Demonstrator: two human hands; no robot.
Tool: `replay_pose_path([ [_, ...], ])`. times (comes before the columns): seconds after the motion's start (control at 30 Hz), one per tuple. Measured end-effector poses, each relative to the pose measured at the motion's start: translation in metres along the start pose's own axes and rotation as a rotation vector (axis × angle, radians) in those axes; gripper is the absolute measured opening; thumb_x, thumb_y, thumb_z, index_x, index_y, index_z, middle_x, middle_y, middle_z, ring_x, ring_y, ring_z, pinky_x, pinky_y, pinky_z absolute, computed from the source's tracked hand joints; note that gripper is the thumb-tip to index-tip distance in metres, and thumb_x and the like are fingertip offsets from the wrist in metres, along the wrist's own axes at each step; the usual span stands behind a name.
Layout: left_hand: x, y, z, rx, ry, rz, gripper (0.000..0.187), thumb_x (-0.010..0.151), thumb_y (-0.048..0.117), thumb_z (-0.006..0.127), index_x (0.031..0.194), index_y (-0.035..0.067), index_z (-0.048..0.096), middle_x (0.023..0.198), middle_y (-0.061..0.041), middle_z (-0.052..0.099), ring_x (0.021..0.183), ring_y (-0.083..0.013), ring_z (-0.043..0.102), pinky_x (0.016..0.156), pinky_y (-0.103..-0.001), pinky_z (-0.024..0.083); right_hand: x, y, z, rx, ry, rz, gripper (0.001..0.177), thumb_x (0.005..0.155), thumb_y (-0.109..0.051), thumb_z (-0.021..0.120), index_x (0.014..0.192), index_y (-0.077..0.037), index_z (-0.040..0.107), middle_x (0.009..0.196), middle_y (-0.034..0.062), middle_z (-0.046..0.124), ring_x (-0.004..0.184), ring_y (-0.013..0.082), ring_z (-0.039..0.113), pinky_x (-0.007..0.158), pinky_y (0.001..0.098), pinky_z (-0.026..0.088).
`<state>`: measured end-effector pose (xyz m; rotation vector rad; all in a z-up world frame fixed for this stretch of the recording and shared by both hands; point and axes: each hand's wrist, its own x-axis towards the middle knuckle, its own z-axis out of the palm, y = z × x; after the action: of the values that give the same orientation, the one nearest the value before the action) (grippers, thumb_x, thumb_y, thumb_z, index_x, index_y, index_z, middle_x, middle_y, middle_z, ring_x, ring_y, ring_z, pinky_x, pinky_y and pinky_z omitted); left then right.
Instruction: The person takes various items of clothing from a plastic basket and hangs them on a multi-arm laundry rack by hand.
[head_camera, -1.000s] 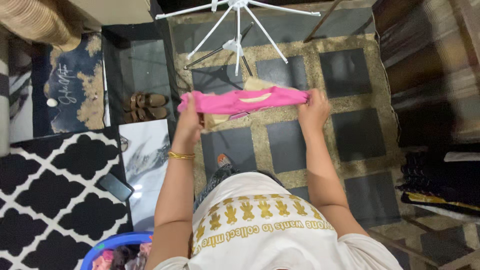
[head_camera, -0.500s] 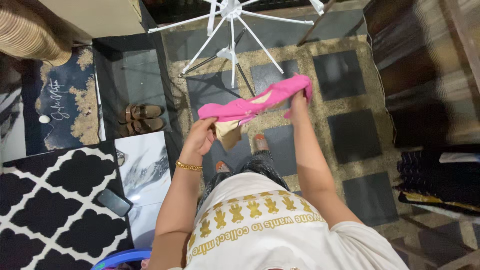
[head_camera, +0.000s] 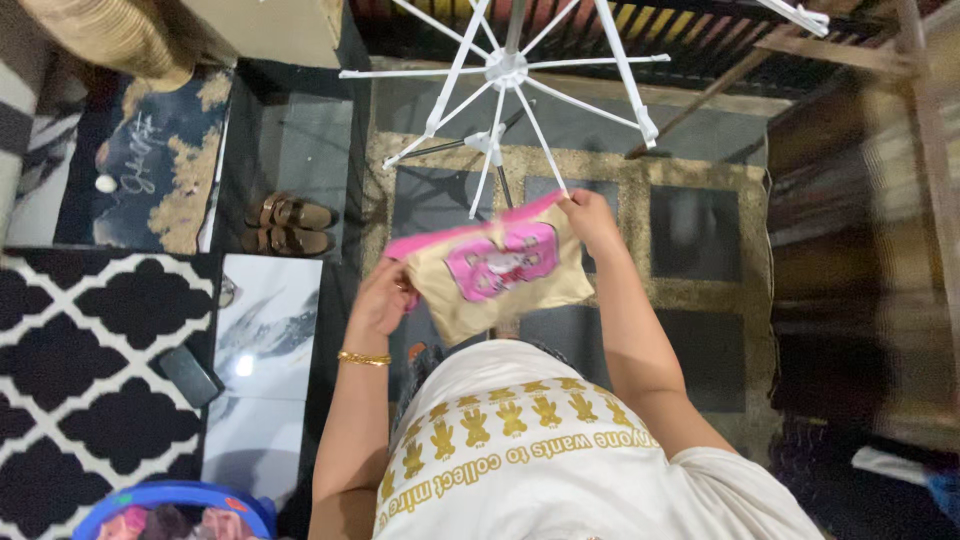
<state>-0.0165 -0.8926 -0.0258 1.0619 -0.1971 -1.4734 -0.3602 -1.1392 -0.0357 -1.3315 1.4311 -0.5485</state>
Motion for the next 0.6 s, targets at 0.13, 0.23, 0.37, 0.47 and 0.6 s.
replay_pose_path([
  [0.13,-0.035,0.029,0.023,-0.077,0.16,0.284,0.019,0.099,0.009,0.064,0.118,0.007,0.065,0.103,-0.001,0.068,0.088,-0.011,0.066,0.077,-0.028,0.053,-0.009,-0.073,0.016,0.133,-0.134,-0.295,0.017,0.098,-0.016,0.074,0.101,0.0,0.071,0.087,0.0033,0.073,0.078,0.0081,0.063,0.065,0.0261,0.049],
  [0.23,-0.067,0.041,0.036,-0.129,0.205,0.459,0.021,0.102,0.008,0.066,0.122,0.004,0.059,0.11,-0.004,0.069,0.097,-0.0149,0.067,0.084,-0.03,0.053,-0.033,-0.139,0.031,0.225,-0.338,-0.207,0.02,0.091,-0.013,0.072,0.108,-0.003,0.07,0.088,-0.0009,0.075,0.077,0.0059,0.068,0.065,0.0229,0.052],
  [0.37,-0.119,0.057,0.065,-0.198,0.284,0.658,0.032,0.098,0.012,0.059,0.128,0.002,0.06,0.118,-0.009,0.07,0.108,-0.0206,0.067,0.095,-0.037,0.053,-0.071,-0.214,0.04,0.147,-0.604,-0.437,0.02,0.095,-0.015,0.075,0.108,0.0,0.074,0.084,0.0013,0.073,0.074,0.0055,0.064,0.061,0.0216,0.049],
  [0.47,-0.141,0.054,0.086,-0.259,0.232,0.857,0.033,0.101,0.011,0.058,0.133,0.003,0.059,0.124,-0.01,0.067,0.116,-0.023,0.065,0.103,-0.04,0.051,-0.088,-0.246,0.057,0.174,-0.719,-0.474,0.021,0.095,-0.015,0.075,0.109,0.0,0.077,0.086,0.002,0.076,0.074,0.0058,0.067,0.062,0.0209,0.052],
  [0.6,-0.152,0.049,0.111,-0.393,0.241,1.025,0.027,0.101,0.009,0.058,0.128,0.007,0.057,0.125,-0.006,0.066,0.119,-0.0232,0.066,0.107,-0.043,0.053,-0.07,-0.269,0.073,0.334,-0.715,-0.468,0.021,0.094,-0.016,0.078,0.11,-0.001,0.08,0.09,0.0046,0.078,0.074,0.0077,0.068,0.067,0.0216,0.056],
])
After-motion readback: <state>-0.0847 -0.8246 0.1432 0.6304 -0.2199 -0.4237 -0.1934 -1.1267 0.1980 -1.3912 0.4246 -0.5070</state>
